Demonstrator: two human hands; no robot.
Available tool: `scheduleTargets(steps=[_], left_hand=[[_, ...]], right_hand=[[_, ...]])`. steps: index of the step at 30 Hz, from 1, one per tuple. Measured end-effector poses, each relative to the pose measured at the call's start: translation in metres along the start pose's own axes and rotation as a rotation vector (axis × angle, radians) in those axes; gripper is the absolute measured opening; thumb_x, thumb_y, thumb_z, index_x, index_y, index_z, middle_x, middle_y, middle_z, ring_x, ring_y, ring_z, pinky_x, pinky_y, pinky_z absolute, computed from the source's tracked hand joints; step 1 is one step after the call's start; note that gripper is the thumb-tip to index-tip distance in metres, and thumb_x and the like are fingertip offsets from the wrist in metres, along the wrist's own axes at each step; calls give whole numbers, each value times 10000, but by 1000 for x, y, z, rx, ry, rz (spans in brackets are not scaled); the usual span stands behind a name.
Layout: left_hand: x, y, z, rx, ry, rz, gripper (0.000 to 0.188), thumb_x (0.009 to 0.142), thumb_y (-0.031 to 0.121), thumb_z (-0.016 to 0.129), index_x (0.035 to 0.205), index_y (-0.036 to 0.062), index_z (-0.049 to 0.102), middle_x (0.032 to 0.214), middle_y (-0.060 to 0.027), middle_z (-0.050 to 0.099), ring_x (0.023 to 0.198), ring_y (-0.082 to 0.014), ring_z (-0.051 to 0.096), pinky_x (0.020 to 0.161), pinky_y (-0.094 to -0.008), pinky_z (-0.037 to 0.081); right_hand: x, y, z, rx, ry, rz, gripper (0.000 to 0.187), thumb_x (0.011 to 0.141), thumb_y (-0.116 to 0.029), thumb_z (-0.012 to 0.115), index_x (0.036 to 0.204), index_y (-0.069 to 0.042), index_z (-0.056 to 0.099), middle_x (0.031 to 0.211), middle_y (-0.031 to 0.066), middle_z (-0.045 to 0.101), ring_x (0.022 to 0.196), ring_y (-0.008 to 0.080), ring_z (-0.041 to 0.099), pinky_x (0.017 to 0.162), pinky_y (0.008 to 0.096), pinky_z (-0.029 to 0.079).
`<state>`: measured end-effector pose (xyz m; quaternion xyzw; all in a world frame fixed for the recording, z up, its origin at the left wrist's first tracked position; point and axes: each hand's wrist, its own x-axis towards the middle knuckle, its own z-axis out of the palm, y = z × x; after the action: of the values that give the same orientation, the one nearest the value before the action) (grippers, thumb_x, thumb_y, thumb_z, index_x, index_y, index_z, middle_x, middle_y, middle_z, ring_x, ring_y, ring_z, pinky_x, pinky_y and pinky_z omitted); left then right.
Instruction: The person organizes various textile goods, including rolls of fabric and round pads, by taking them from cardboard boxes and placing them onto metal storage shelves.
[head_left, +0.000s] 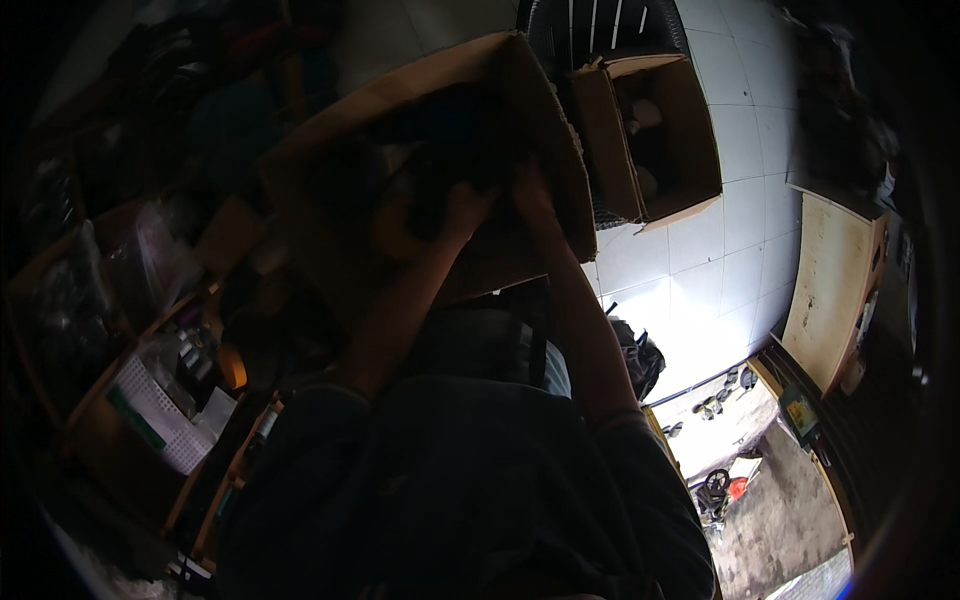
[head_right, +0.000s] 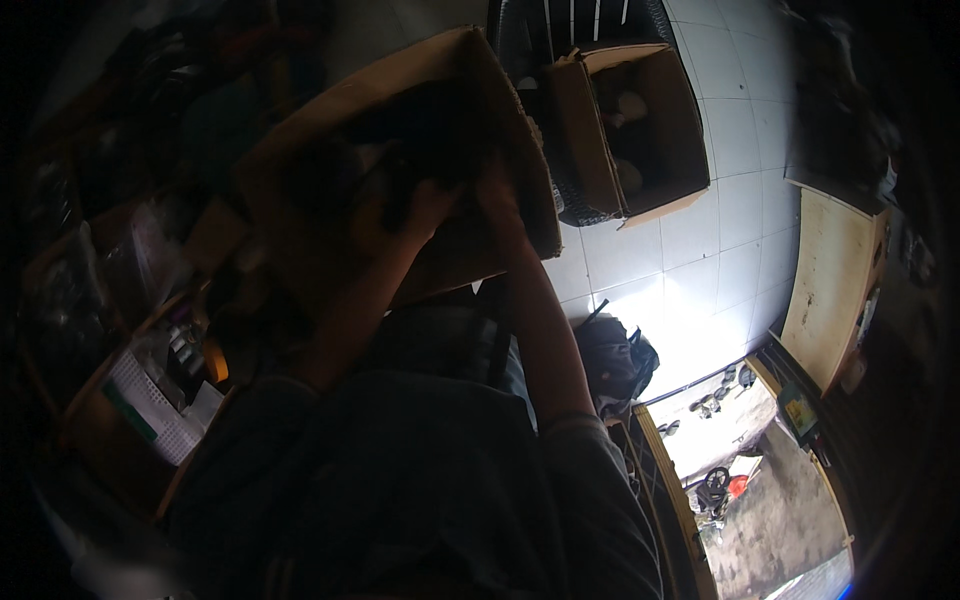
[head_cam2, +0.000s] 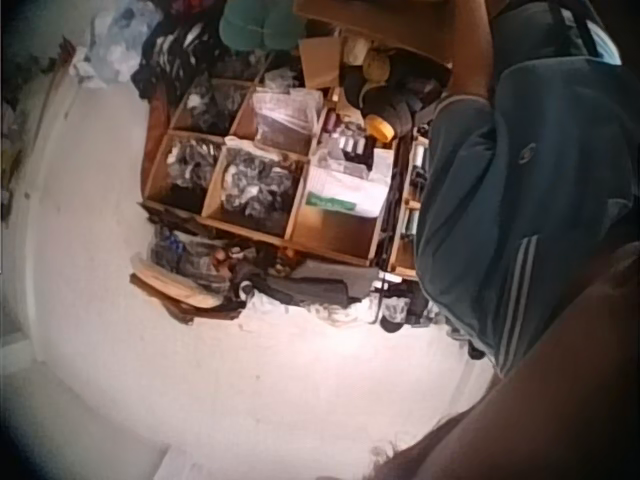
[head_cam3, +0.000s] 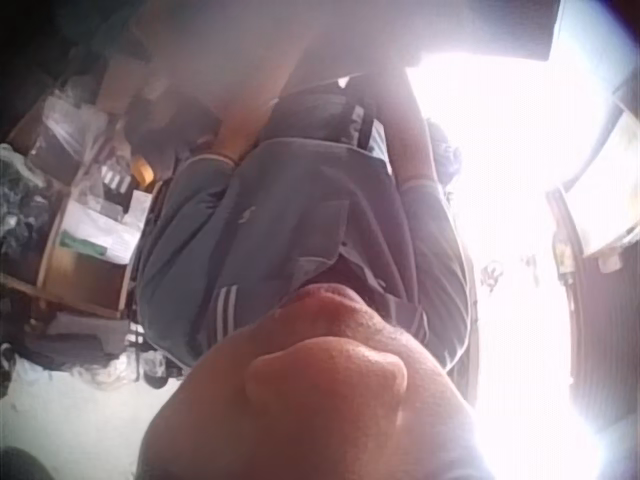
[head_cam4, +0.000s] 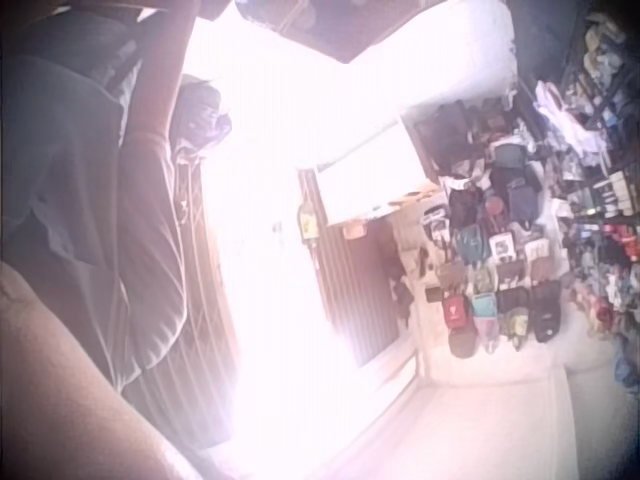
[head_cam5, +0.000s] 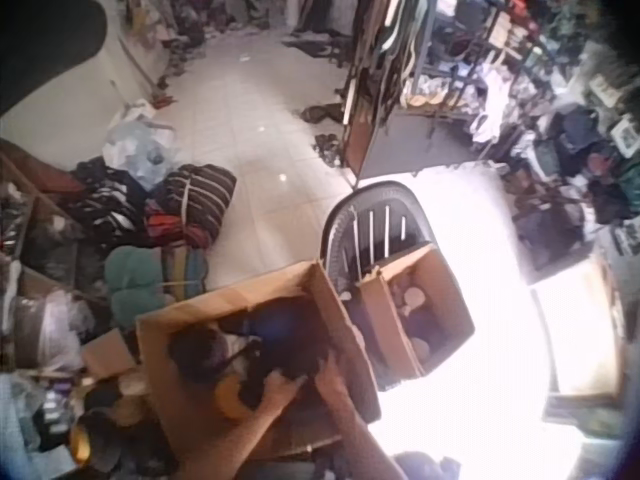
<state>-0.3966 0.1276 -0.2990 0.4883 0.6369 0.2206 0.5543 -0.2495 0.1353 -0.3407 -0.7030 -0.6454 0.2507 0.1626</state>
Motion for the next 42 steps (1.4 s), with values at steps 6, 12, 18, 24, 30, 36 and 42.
scheduleTargets(steps=[6, 12, 18, 24, 30, 36, 42], left_hand=[[-16, -23, -80, 645, 194, 50, 398, 845, 280, 546, 1151, 26, 565, 996, -213, 642, 886, -344, 640, 765, -457, 503], [-18, -124, -90, 823, 158, 134, 450, 832, 302, 556, 1186, 24, 556, 1085, -200, 617, 999, -352, 599, 840, -438, 483], [-20, -123, -84, 723, 170, 49, 538, 761, 327, 634, 1201, 28, 551, 1131, -181, 601, 1053, -337, 575, 892, -428, 458], [-20, -131, -88, 653, 233, 18, 638, 690, 351, 712, 1216, 32, 545, 1178, -163, 585, 1108, -322, 551, 944, -417, 433], [-23, -131, -86, 608, 242, 29, 741, 642, 358, 774, 1250, 26, 513, 1240, -155, 553, 1165, -309, 521, 992, -403, 408], [-40, -107, -96, 366, 221, 50, 763, 684, 294, 756, 1305, -7, 433, 1285, -179, 510, 1185, -301, 499, 1003, -374, 396], [-95, -29, -152, -345, 367, -118, 726, 723, 215, 723, 1323, -28, 396, 1281, -180, 506, 1184, -281, 491, 1007, -352, 389]], right_hand=[[-10, -7, -18, -560, -31, -65, 416, 952, -231, 434, 1279, 26, 431, 1295, 340, 405, 1129, 476, 489, 978, 485, 422], [-18, -44, -48, -51, 120, 98, 541, 903, -297, 546, 1320, 7, 383, 1251, 336, 421, 1128, 493, 470, 952, 498, 435], [-28, -86, -109, 112, -8, 162, 579, 889, -253, 572, 1360, -23, 327, 1296, 333, 345, 1176, 491, 419, 957, 515, 413], [-45, -105, -126, 246, -11, 143, 545, 878, -217, 584, 1350, -73, 352, 1245, 294, 384, 1163, 476, 423, 960, 506, 405], [-58, -119, -140, 291, -5, 151, 512, 867, -189, 595, 1319, -61, 389, 1218, 275, 418, 1123, 457, 465, 920, 491, 439], [-68, -119, -148, 373, -24, 11, 402, 860, -134, 588, 1231, -30, 473, 1154, 236, 502, 1063, 416, 525, 895, 450, 455], [-62, -133, -146, 434, -48, -221, 382, 829, -97, 627, 1185, -23, 513, 1109, 202, 567, 1035, 367, 564, 871, 413, 471]])
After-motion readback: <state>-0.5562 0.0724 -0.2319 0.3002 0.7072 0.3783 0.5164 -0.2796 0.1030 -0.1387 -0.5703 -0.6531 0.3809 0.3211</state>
